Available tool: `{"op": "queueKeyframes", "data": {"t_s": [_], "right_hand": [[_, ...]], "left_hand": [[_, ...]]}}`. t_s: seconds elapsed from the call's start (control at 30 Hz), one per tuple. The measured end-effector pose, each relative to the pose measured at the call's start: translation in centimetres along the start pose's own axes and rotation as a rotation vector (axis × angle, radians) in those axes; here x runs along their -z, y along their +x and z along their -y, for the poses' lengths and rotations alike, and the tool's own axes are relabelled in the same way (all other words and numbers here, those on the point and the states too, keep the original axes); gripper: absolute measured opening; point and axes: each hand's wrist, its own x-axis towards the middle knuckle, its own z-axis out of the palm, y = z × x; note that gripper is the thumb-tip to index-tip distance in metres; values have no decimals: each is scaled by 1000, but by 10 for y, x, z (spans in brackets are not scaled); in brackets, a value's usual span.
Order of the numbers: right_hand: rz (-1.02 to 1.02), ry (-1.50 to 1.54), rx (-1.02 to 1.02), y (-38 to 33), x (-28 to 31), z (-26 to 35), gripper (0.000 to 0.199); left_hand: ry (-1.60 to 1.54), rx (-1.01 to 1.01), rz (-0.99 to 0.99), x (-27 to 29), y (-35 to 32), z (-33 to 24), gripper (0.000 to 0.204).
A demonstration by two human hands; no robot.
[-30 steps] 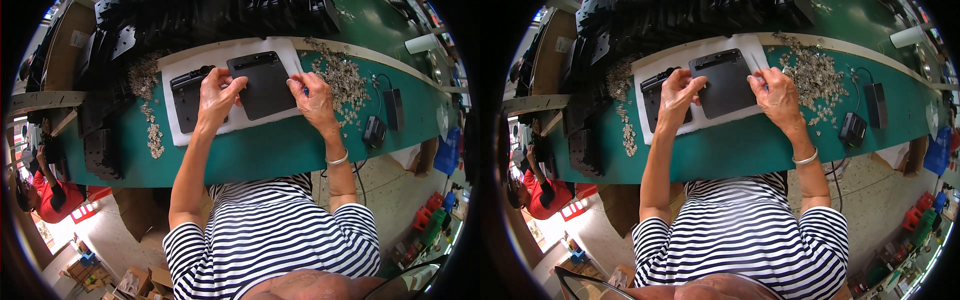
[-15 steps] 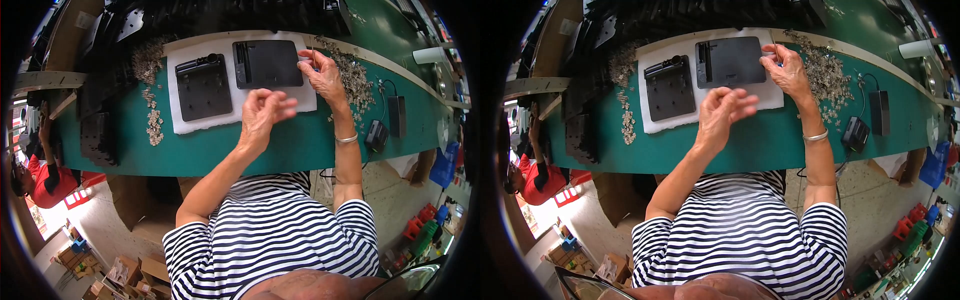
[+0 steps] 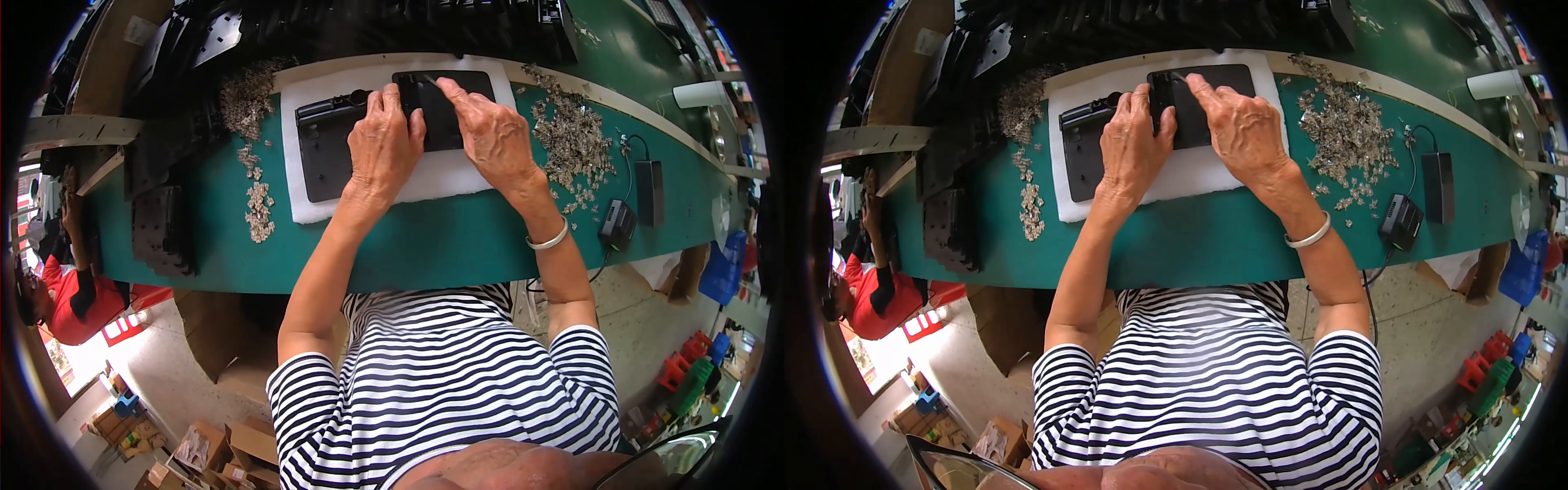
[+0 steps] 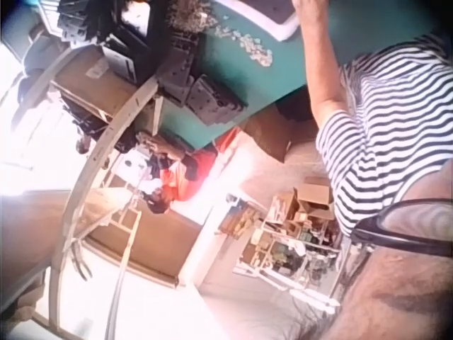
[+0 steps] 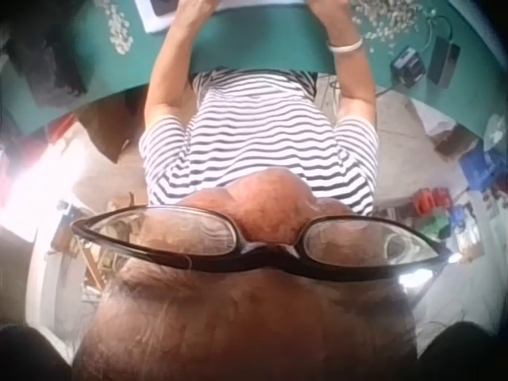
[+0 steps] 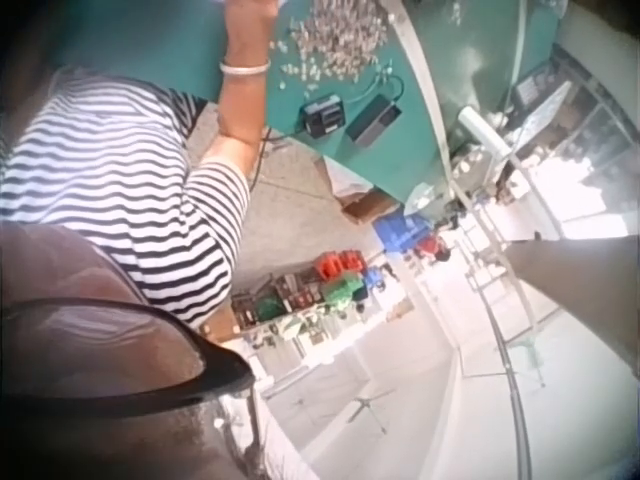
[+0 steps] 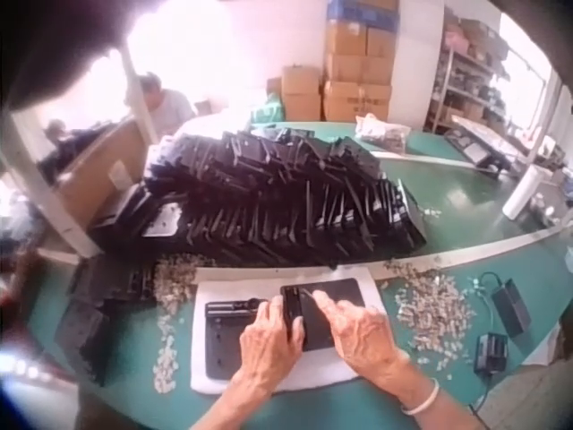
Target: The person assembles small metal components into plastic housings using tweezers, taking parts from bins and fitting them together.
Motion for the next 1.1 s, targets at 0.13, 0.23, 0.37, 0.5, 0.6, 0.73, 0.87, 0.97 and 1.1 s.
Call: {"op": "queueKeyframes", "data": {"t_s": [0.13, 0.23, 0.37, 0.5, 0.6, 0.73, 0.87, 0.97, 1.1], "right_hand": [[-46, -120, 28, 7, -17, 4, 36], [-92, -109, 21, 10, -25, 5, 36], [-78, -149, -15, 13, -27, 10, 34], [-70, -176, -15, 16, -29, 11, 31], [-31, -227, -23, 17, -27, 15, 31], [-43, -314, 20, 20, -26, 19, 31], [-10, -522, 117, 26, -27, 24, 27], [33, -676, 213, 30, -28, 23, 20], [70, -791, 340, 38, -26, 28, 11]], "left_hand": [[7, 27, 0, -1, -1, -3, 49], [17, -5, -40, -7, -2, 2, 51], [16, -29, -55, -9, -2, 3, 50], [-19, 36, -13, -7, -1, 0, 49], [-18, 38, -13, -7, -1, 0, 48], [-26, 57, 17, -6, 0, -1, 49], [-26, -5, -45, -10, -1, 4, 50], [-32, -56, -67, -10, -1, 6, 50], [-80, -61, -56, -10, -1, 8, 51]]}}
